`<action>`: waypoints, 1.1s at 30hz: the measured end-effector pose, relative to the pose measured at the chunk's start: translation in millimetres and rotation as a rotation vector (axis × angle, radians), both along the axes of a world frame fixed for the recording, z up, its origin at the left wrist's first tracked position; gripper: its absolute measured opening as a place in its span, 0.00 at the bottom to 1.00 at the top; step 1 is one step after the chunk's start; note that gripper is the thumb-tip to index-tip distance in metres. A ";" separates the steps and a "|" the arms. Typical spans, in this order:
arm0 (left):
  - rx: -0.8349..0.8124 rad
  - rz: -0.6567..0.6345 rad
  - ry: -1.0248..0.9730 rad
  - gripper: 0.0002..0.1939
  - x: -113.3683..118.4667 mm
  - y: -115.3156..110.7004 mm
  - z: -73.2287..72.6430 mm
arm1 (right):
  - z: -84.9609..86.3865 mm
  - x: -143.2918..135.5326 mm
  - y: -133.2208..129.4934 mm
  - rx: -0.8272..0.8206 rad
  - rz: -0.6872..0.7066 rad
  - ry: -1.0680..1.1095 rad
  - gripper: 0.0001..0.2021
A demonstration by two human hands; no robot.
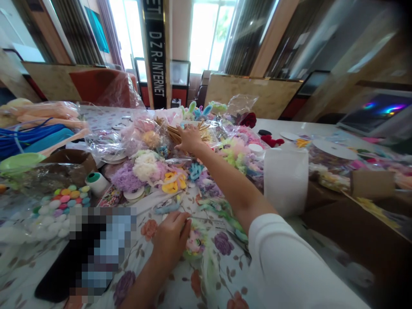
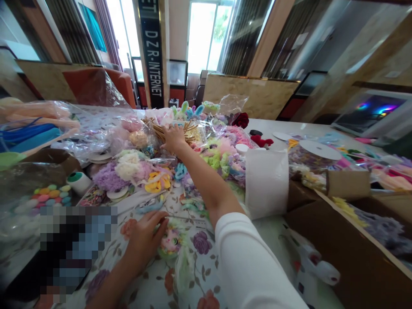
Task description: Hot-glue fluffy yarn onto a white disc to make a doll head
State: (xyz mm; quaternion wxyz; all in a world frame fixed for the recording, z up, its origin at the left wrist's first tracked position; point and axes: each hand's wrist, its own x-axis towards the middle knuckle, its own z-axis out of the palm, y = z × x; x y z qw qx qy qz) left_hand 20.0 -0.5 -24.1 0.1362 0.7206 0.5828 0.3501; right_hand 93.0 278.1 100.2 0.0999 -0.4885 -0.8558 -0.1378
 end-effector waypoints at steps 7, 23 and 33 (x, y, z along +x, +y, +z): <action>0.162 -0.002 -0.011 0.10 0.5 1.9 -6.3 | -15.7 -9.1 45.5 -0.125 -0.119 -0.068 0.42; 0.192 -0.037 -0.024 0.08 1.8 2.4 -11.1 | 4.8 20.4 58.6 0.024 0.178 -0.066 0.18; 0.109 -0.016 -0.018 0.10 -1.1 4.3 -13.8 | -19.3 4.2 31.7 -0.331 0.268 -0.290 0.18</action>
